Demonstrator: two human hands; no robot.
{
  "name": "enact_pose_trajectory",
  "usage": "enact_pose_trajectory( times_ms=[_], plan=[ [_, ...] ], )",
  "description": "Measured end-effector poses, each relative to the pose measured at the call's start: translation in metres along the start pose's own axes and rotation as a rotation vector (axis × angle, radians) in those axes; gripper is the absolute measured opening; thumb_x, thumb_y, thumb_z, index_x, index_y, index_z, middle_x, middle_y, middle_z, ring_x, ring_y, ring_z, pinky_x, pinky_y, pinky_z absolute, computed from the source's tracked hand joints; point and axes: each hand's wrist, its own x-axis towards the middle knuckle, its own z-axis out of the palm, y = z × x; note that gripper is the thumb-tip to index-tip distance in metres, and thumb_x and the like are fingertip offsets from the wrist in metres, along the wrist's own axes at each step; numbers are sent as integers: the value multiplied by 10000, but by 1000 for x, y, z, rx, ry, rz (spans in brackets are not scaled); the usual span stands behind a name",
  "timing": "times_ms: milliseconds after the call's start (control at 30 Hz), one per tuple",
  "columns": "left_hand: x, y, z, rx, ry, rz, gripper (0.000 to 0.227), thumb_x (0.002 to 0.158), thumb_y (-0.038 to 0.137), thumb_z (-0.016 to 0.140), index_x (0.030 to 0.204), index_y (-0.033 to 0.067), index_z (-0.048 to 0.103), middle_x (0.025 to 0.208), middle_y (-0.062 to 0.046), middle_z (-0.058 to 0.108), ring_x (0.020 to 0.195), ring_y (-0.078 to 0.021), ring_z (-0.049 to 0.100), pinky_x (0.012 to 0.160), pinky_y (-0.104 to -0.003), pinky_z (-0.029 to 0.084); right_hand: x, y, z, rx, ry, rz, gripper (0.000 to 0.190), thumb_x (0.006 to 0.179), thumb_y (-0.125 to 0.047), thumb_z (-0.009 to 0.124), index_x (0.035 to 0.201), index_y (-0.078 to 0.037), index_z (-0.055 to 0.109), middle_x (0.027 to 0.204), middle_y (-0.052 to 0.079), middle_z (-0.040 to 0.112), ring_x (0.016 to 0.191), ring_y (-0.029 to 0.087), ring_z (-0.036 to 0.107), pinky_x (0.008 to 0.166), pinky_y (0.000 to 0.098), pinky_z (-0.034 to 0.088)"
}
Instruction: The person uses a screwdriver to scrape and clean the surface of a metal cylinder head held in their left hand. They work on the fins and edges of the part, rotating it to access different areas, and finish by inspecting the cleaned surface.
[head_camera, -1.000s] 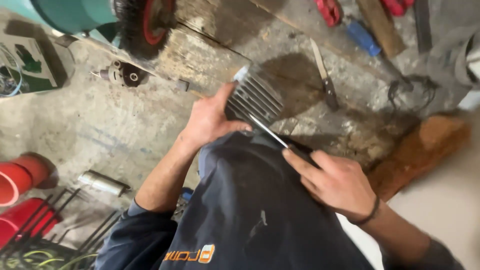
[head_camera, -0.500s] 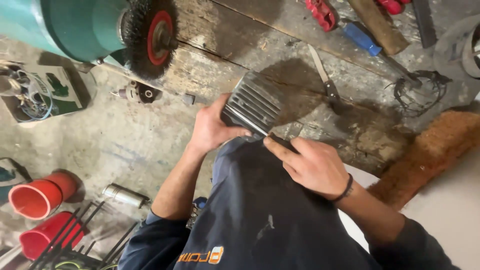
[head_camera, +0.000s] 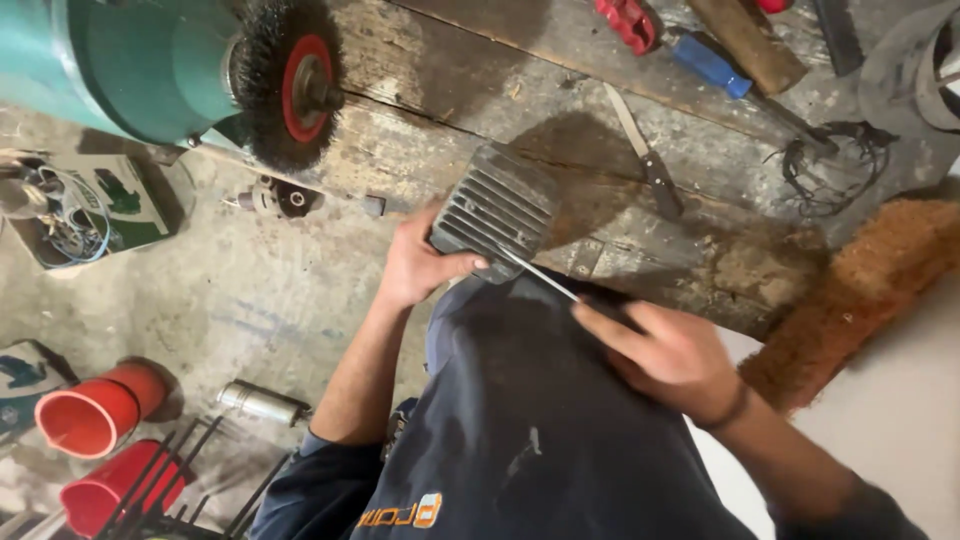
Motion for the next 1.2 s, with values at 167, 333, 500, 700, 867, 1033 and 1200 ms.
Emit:
enact_pose_trajectory(
  times_ms=[167,333,500,700,867,1033,1200],
  plan=[
    [1,-5,4,69,-48,267,531,723,188,964,1159,-9,733,1079,-121,784,1072,-251,729,1158,-449,389,21,-13,1,75,24,63,584,815,-148,726,1383,-254,639,831,48,576,625,241,608,566,381,518],
    [1,-10,-1,172,-75,141,443,720,191,989,1054,2,768,970,-107,825,921,-183,799,1301,-422,354,25,-14,1,9,19,70,544,825,-135,763,1355,-240,696,742,87,524,587,262,588,536,405,497],
    [0,4,6,-190,-101,24,543,722,204,948,1155,-30,718,1068,-95,773,987,-149,710,960,-345,556,-24,-3,-10,10,65,113,510,827,-130,753,1309,-293,705,796,5,600,576,205,584,524,362,493],
    [2,-9,2,197,-85,241,426,723,112,970,1048,-40,739,969,-93,799,979,-160,773,1200,-414,376,42,0,15,14,98,-31,573,821,-156,776,1378,-265,691,754,73,517,590,251,571,531,401,481],
    [2,-7,3,-213,-112,-51,505,756,123,918,1190,-17,700,1016,-74,782,921,-128,712,883,-320,584,-49,27,-3,4,39,7,566,763,-159,797,1311,-251,693,786,46,580,587,221,594,530,363,491],
    [0,-10,-1,-296,-118,-20,570,779,110,922,1262,-37,659,1120,-81,763,1032,-117,690,960,-320,573,-62,20,-1,66,125,-12,524,756,-110,790,1260,-227,707,794,6,619,611,190,617,529,335,492],
    [-10,-4,-5,35,-86,99,1096,694,217,975,1563,-31,354,1486,-227,577,1390,-305,561,1165,-412,431,-33,1,10,11,169,29,570,729,-74,794,1265,-253,718,775,33,602,610,219,589,551,350,484]
  ],
)
